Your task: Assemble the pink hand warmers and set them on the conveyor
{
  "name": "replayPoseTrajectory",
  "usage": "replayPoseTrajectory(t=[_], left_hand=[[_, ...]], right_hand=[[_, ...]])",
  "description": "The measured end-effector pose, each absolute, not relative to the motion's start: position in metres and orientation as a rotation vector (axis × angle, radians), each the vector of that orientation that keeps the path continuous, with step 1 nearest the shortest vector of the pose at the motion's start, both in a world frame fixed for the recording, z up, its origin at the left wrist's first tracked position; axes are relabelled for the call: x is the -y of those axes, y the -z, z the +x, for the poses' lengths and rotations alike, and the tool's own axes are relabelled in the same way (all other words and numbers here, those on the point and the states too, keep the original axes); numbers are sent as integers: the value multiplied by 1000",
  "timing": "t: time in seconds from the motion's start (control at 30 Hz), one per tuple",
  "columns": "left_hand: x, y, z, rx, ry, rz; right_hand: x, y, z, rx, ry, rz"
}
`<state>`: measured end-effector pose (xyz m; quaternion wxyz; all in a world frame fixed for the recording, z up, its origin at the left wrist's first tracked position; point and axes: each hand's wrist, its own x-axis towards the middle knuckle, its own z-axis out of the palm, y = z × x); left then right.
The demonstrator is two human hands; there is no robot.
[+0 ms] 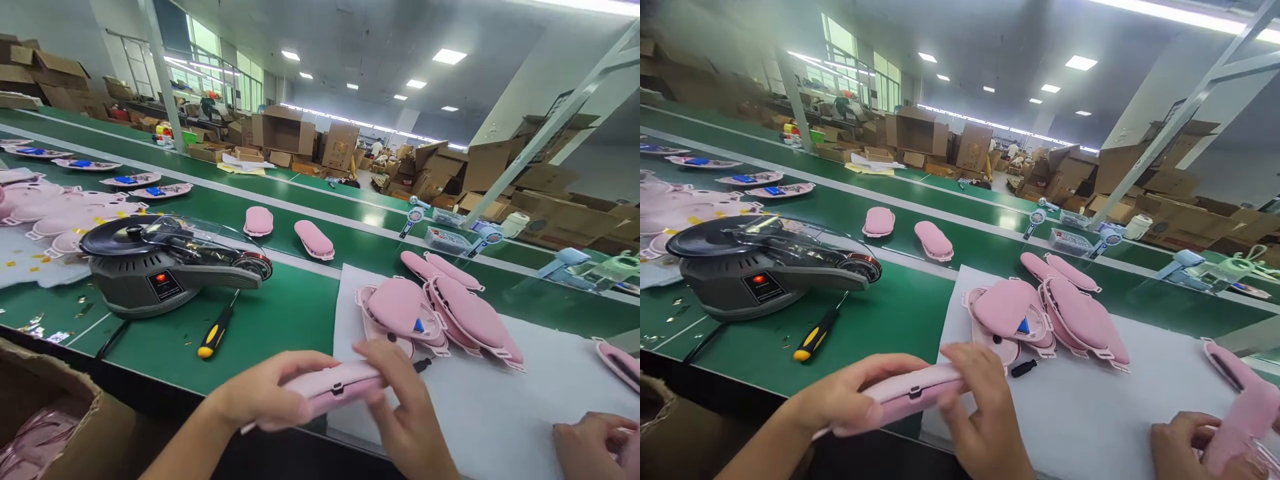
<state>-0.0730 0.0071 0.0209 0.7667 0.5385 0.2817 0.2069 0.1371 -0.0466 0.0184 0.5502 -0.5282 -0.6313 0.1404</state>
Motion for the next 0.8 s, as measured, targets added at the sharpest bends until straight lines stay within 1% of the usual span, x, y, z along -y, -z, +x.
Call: replayPoseTrajectory(t=[0.07,0.17,0.27,0.33,0.43,0.53,0.6,0.8], left_hand=[[-13,-24,-71,-619,-413,1258],[-7,-24,-64,-817,-397,1609],[12,-11,-54,-1206,-813,1957],[22,2,-47,-1337,-1035,2137],[26,17,-33,-1328,-1280,2312],[22,20,-20,-1315,-1503,2292],[18,19,-14,-1347,-1556,2249],[15,17,-19,-1292,-1466,2278]], right_hand=[[60,-8,144,1829,-195,-1231],[69,7,147,1811,41,-1345],[70,15,142,1694,221,-1487],[69,17,137,1735,291,-1517],[64,17,128,1802,375,-1470],[55,18,118,1657,430,-1413],[50,19,113,1579,440,-1406],[50,19,116,1633,392,-1427]])
